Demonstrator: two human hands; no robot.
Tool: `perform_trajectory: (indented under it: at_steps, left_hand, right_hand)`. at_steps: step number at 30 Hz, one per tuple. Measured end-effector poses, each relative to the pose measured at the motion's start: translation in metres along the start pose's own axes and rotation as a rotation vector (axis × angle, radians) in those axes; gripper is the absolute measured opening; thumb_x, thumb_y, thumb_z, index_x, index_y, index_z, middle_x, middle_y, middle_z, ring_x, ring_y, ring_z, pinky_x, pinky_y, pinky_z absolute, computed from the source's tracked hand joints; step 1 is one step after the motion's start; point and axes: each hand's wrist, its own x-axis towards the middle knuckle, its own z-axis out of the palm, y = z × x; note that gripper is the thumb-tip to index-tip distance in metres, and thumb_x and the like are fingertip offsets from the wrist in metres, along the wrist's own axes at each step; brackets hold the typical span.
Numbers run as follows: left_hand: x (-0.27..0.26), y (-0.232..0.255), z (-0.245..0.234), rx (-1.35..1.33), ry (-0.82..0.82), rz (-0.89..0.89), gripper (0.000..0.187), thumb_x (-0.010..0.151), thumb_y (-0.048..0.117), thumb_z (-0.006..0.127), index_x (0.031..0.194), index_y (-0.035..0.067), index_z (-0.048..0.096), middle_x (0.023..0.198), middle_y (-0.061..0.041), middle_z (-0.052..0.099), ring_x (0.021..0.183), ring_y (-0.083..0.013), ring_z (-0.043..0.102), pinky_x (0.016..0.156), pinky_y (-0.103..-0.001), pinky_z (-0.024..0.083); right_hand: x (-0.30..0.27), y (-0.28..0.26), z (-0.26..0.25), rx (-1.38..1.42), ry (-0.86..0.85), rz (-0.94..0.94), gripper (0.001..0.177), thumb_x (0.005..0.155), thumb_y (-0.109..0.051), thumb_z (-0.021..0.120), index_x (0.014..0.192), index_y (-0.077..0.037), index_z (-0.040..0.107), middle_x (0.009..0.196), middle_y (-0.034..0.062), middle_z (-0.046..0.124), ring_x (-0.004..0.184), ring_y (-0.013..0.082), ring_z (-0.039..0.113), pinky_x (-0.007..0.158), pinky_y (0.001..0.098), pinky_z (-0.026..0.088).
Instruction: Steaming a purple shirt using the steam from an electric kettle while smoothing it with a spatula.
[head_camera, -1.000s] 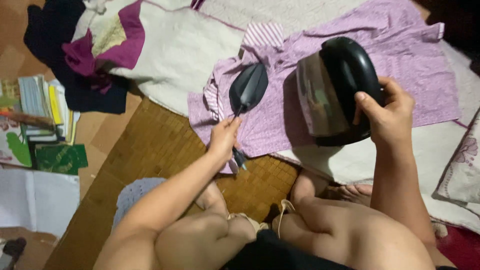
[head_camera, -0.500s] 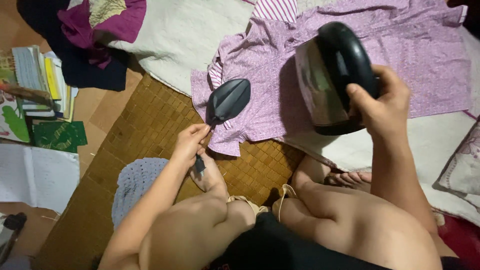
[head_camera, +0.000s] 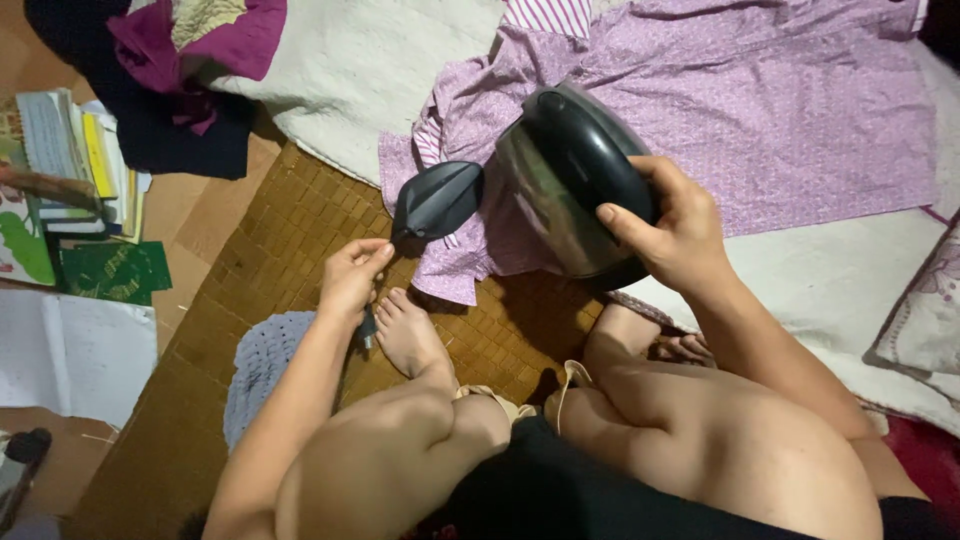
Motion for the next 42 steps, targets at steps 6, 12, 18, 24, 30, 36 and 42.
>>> perform_trajectory:
  at_steps: [6, 12, 18, 24, 30, 36, 42]
  left_hand:
    - [-0.011, -0.005, 0.009, -0.079, -0.119, -0.101, 0.019, 0.095, 0.023, 0.07, 0.108, 0.009, 0.073, 0.061, 0.005, 0.051, 0.043, -0.0041, 0.036, 0.039, -0.024, 0.025]
    - [-0.009, -0.005, 0.021, 0.02, -0.267, -0.077, 0.022, 0.095, 0.022, 0.072, 0.111, 0.007, 0.074, 0.061, 0.004, 0.054, 0.044, -0.0051, 0.038, 0.039, -0.025, 0.026]
    - [0.029, 0.018, -0.004, 0.3, -0.245, 0.168, 0.018, 0.092, 0.015, 0.075, 0.105, 0.005, 0.078, 0.085, 0.001, 0.077, 0.065, -0.0048, 0.059, 0.058, -0.021, 0.047]
    - [0.036, 0.053, -0.01, 0.345, -0.17, 0.223, 0.015, 0.092, 0.01, 0.076, 0.105, 0.002, 0.077, 0.089, -0.002, 0.076, 0.072, -0.007, 0.064, 0.063, -0.024, 0.049]
    - [0.014, 0.056, 0.005, 0.256, -0.257, 0.166, 0.016, 0.092, 0.009, 0.074, 0.107, 0.003, 0.076, 0.086, -0.002, 0.075, 0.067, -0.0073, 0.062, 0.06, -0.024, 0.048]
    - [0.025, 0.034, 0.023, 0.316, -0.251, 0.139, 0.017, 0.093, 0.011, 0.077, 0.107, 0.003, 0.078, 0.08, -0.004, 0.07, 0.064, -0.0087, 0.056, 0.056, -0.025, 0.043]
    - [0.025, 0.053, 0.01, 0.252, -0.123, 0.194, 0.015, 0.092, 0.012, 0.074, 0.104, 0.004, 0.077, 0.084, 0.003, 0.075, 0.07, -0.0031, 0.065, 0.063, -0.02, 0.051]
  right_hand:
    - [-0.001, 0.001, -0.008, 0.259, 0.024, 0.131, 0.039, 0.091, -0.013, 0.077, 0.124, 0.002, 0.063, 0.082, 0.0062, 0.066, 0.064, 0.0103, 0.063, 0.055, 0.0245, 0.051]
    - [-0.006, 0.026, -0.026, 0.384, 0.172, 0.11, 0.03, 0.096, -0.006, 0.075, 0.121, 0.004, 0.062, 0.086, 0.0051, 0.065, 0.063, 0.0118, 0.062, 0.055, 0.0257, 0.05]
    - [-0.013, 0.027, -0.043, 0.381, 0.251, 0.06, 0.029, 0.101, -0.006, 0.075, 0.124, 0.005, 0.062, 0.089, 0.0055, 0.065, 0.066, 0.0117, 0.061, 0.058, 0.0259, 0.05]
    - [-0.016, 0.029, -0.044, 0.362, 0.261, 0.062, 0.029, 0.101, -0.005, 0.076, 0.124, 0.006, 0.062, 0.092, 0.0056, 0.066, 0.068, 0.011, 0.062, 0.059, 0.0252, 0.05]
    - [-0.013, 0.03, -0.043, 0.404, 0.253, 0.065, 0.028, 0.1, -0.004, 0.075, 0.123, 0.005, 0.062, 0.092, 0.0058, 0.066, 0.068, 0.0109, 0.062, 0.059, 0.0251, 0.05]
    - [-0.013, 0.029, -0.042, 0.378, 0.246, 0.077, 0.027, 0.099, -0.003, 0.075, 0.122, 0.005, 0.062, 0.09, 0.0062, 0.065, 0.066, 0.0114, 0.062, 0.057, 0.0254, 0.049]
    - [-0.014, 0.035, -0.044, 0.413, 0.253, 0.064, 0.027, 0.1, -0.002, 0.074, 0.123, 0.005, 0.061, 0.093, 0.0058, 0.066, 0.068, 0.0113, 0.062, 0.059, 0.0254, 0.051]
